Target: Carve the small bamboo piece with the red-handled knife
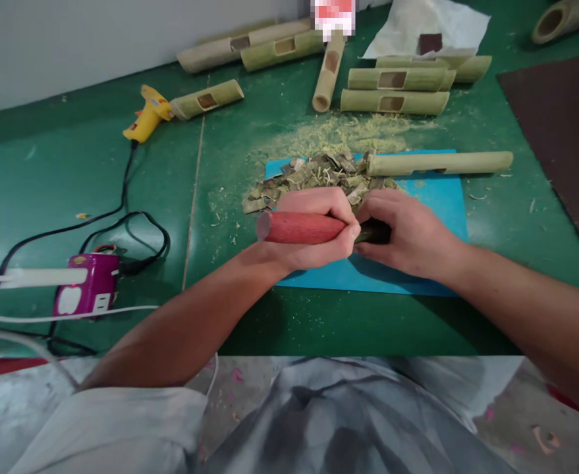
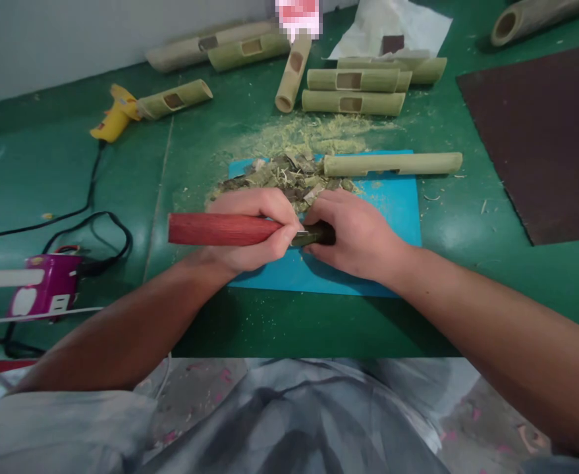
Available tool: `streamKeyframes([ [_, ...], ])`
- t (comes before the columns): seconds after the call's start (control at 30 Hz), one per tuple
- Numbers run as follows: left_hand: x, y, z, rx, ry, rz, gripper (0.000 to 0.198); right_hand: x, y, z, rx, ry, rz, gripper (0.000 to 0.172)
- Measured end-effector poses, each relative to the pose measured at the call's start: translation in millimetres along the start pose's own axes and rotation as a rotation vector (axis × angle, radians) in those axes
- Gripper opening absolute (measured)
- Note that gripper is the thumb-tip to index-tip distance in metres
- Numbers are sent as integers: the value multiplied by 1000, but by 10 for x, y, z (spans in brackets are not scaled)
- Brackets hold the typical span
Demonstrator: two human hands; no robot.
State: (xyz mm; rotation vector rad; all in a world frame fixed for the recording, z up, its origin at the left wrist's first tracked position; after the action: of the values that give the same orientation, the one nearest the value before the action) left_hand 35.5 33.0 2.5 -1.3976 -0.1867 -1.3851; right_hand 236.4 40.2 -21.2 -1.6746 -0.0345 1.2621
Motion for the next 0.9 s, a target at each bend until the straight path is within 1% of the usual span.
streamKeyframes([
  [0.1,-30,-8,-23,101,-5,-74,17,2,12,-2,12,0,-2,18],
  [0.17,-27,-11,-22,125,-25,-131,16,0,12,1,11,3,1,19],
  [0.3,12,-9,6,3,-80,-160,11,-10,-3,6,-3,5,5,20],
  [0.43,21,-30,18,-37,-102,-192,11,-10,-6,6,-3,3,-3,18],
  [0.53,18,-36,21,-58,-118,-198,12,-8,1,8,1,-1,-3,17],
  [0.73,67,-17,39,-78,-219,-185,11,-11,-7,9,-6,3,-1,18],
  [0.8,84,-6,47,-70,-210,-174,10,-9,-13,9,-10,6,1,19],
  [0.9,79,4,52,-47,-136,-109,13,-6,-15,9,-14,6,8,18],
])
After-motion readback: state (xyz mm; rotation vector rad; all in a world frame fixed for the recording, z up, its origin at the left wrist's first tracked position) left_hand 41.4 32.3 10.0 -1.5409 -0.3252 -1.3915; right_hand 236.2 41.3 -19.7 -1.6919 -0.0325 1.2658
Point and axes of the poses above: each hand's wrist, its own z-axis towards the middle knuckle, its own y-axis out of the palm, x = y × z, the point moved 2 cm from there along z, towards the middle knuckle, and after that the axes turned 13 degrees about -x, right-handed, at the moved point
